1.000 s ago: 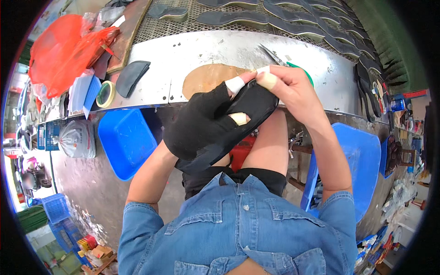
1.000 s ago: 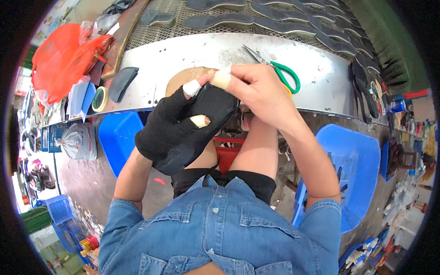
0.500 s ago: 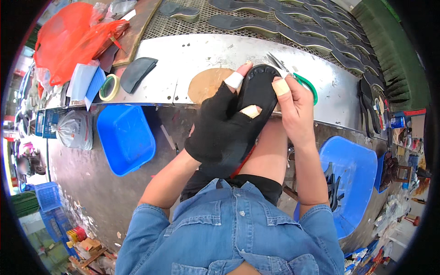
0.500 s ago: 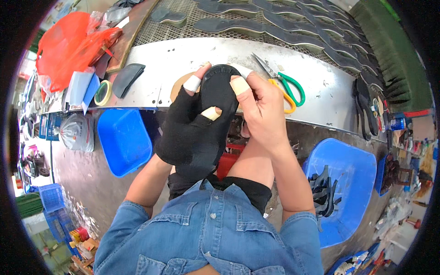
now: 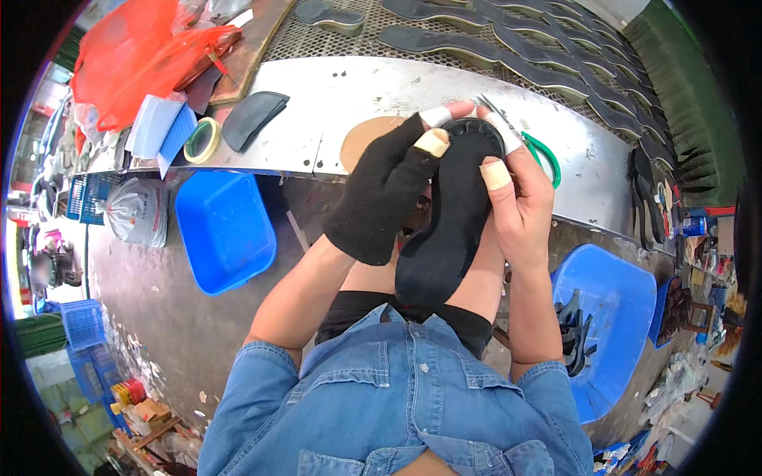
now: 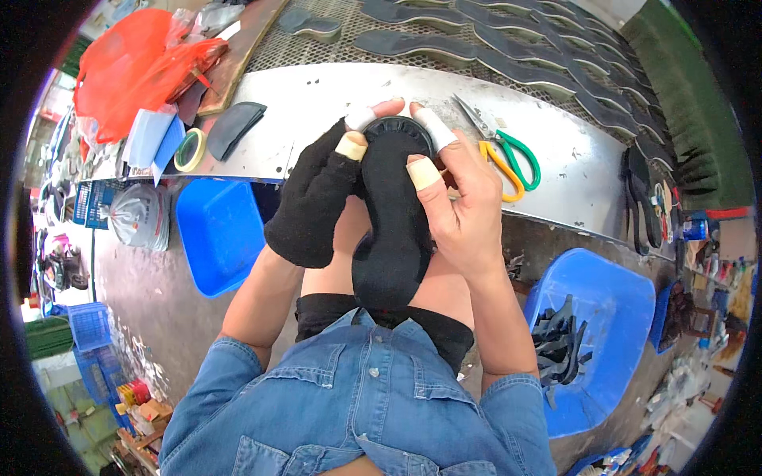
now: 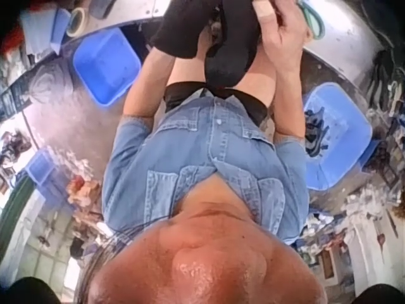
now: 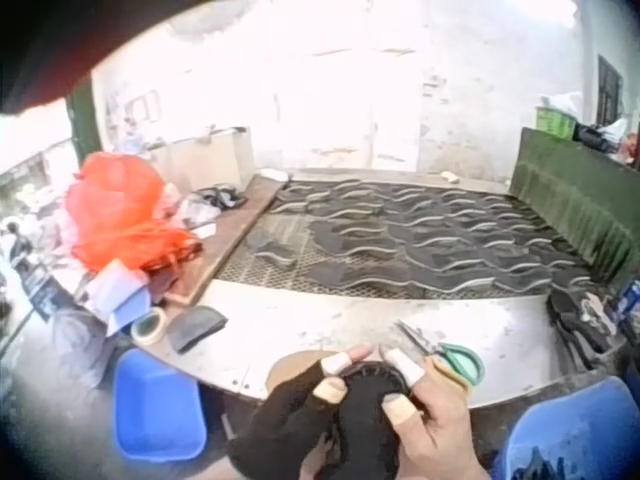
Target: The recorder is assembling components of a black shoe, applying adhesive and trimming materials.
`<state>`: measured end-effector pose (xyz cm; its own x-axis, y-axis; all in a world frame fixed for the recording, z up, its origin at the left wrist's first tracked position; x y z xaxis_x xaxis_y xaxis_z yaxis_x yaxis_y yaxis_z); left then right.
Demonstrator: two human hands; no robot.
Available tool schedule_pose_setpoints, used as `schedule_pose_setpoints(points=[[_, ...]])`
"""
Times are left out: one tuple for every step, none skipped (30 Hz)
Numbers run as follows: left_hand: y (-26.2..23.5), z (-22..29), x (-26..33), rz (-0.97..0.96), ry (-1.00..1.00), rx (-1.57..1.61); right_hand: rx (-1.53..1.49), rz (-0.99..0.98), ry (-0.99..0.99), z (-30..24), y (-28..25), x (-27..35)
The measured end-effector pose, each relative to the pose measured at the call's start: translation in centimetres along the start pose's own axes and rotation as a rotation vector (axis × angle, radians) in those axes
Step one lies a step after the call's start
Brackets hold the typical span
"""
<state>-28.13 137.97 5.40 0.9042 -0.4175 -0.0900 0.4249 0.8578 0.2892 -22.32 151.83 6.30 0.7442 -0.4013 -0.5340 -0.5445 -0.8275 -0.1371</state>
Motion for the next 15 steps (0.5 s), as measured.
schedule_pose_setpoints(points=[[0.3,0.4,-0.2,-0.007,0.059,-0.066,-0.004,0.032,-0.004,-0.1,0.0,0.0],[0.3,0.0,-0.1,-0.008,0.059,-0.068,-0.005,0.033,-0.004,0.0,0.1,0.1],[0.2,0.6,0.4,0.063,0.422,-0.359,-0.026,0.066,-0.035,0.2,0.2,0.1],[0.7,1.5,1.2,0.134,0.785,-0.648,-0.046,0.099,-0.067,0.3,0.2,0.1],[0.8,1.4,1.3,0.134,0.785,-0.648,-0.045,0.099,-0.066,0.1,0.4,0.2],[0.8,0.9,0.8,0.112,0.597,-0.519,-0.088,0.138,0.048,0.3,0.5,0.4],[0.8,0.4,0.6,0.09,0.409,-0.391,-0.131,0.178,0.163,0.6,0.5,0.5],[0.7,0.5,0.8,0.117,0.433,-0.429,-0.13,0.179,0.164,0.5,0.3,0.4],[0.5,0.5,0.8,0.117,0.431,-0.428,-0.154,0.13,0.244,0.8,0.3,0.3],[0.5,1.1,0.9,0.146,0.544,-0.616,-0.18,0.081,0.323,1.1,0.4,0.3],[0.7,1.7,0.9,0.175,0.656,-0.805,-0.179,0.08,0.322,1.1,0.2,0.3],[0.3,1.2,0.1,0.25,0.346,-0.532,-0.02,0.054,0.228,0.9,0.1,0.4],[0.4,1.1,0.0,0.248,0.346,-0.53,0.141,0.032,0.133,0.8,0.1,0.6],[0.4,0.8,-0.1,0.228,0.325,-0.483,0.148,0.09,0.062,0.5,0.4,0.5],[0.4,0.6,-0.1,0.208,0.304,-0.437,0.15,0.091,0.063,0.7,0.5,0.5]])
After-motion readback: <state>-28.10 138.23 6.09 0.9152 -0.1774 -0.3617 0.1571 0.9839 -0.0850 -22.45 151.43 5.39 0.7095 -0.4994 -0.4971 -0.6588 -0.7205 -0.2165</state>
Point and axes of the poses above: each hand's wrist, its own x-axis away from the middle knuckle, its own y-axis out of the palm, z = x × y, the point moved 5 cm from there along -x, towards the middle knuckle, and after that the axes turned 14 degrees about z, right-handed, at the moved point
